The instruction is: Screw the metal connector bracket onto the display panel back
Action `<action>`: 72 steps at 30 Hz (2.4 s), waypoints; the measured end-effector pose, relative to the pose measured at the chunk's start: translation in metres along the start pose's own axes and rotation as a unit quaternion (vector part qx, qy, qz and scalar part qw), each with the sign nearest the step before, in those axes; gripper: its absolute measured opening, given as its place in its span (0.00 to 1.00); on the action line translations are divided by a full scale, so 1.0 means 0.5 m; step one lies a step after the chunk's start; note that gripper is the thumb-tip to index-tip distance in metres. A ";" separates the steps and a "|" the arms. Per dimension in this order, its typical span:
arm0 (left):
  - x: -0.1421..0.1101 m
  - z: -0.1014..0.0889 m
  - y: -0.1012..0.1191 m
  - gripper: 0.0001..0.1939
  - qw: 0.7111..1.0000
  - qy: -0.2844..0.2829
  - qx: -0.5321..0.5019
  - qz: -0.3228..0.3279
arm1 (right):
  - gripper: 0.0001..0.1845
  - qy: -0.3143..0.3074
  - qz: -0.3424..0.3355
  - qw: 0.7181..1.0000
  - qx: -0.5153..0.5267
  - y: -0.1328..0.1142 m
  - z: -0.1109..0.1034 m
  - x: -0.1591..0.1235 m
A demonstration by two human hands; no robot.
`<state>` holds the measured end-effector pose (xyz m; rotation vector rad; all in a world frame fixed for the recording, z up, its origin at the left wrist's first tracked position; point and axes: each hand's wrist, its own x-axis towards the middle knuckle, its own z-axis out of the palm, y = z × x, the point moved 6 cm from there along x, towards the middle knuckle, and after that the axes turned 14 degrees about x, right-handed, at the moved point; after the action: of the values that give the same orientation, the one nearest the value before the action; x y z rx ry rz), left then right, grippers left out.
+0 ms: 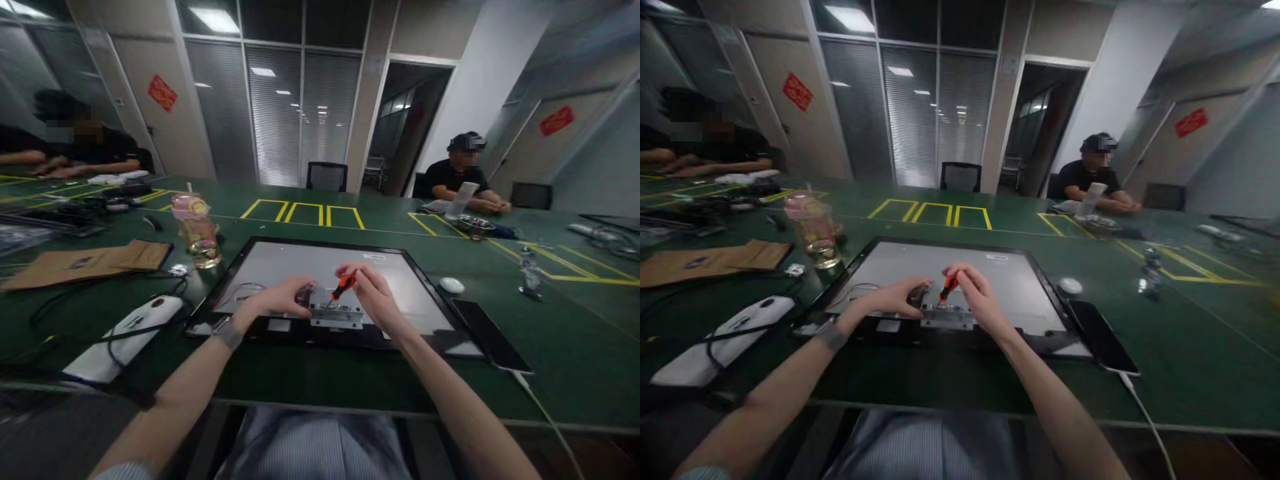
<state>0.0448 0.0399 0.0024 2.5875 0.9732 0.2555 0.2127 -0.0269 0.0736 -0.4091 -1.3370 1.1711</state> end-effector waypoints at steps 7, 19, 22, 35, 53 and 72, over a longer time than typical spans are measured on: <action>0.002 -0.006 0.006 0.32 1.000 0.010 -0.001 0.015 | 0.08 -0.005 0.001 1.000 -0.020 0.008 -0.013 -0.003; 0.002 -0.003 0.003 0.34 1.000 0.008 0.009 0.013 | 0.07 -0.012 -0.015 0.999 -0.040 0.005 -0.010 -0.004; 0.001 -0.006 0.008 0.33 1.000 0.004 0.010 0.014 | 0.11 -0.020 0.010 0.999 -0.031 0.006 -0.006 -0.004; 0.000 -0.003 0.007 0.35 1.000 -0.002 0.023 0.011 | 0.10 -0.023 0.016 1.000 -0.003 0.004 -0.001 -0.005; -0.003 -0.007 0.014 0.35 1.000 -0.006 0.016 0.005 | 0.14 -0.036 0.028 0.999 -0.025 -0.001 0.004 -0.005; -0.001 -0.003 0.006 0.35 1.000 -0.006 0.017 0.000 | 0.13 -0.008 -0.066 0.985 -0.158 -0.033 0.016 -0.010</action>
<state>0.0458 0.0377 0.0049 2.6167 0.9818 0.2254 0.2135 -0.0407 0.0863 -0.5315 -1.5450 0.8560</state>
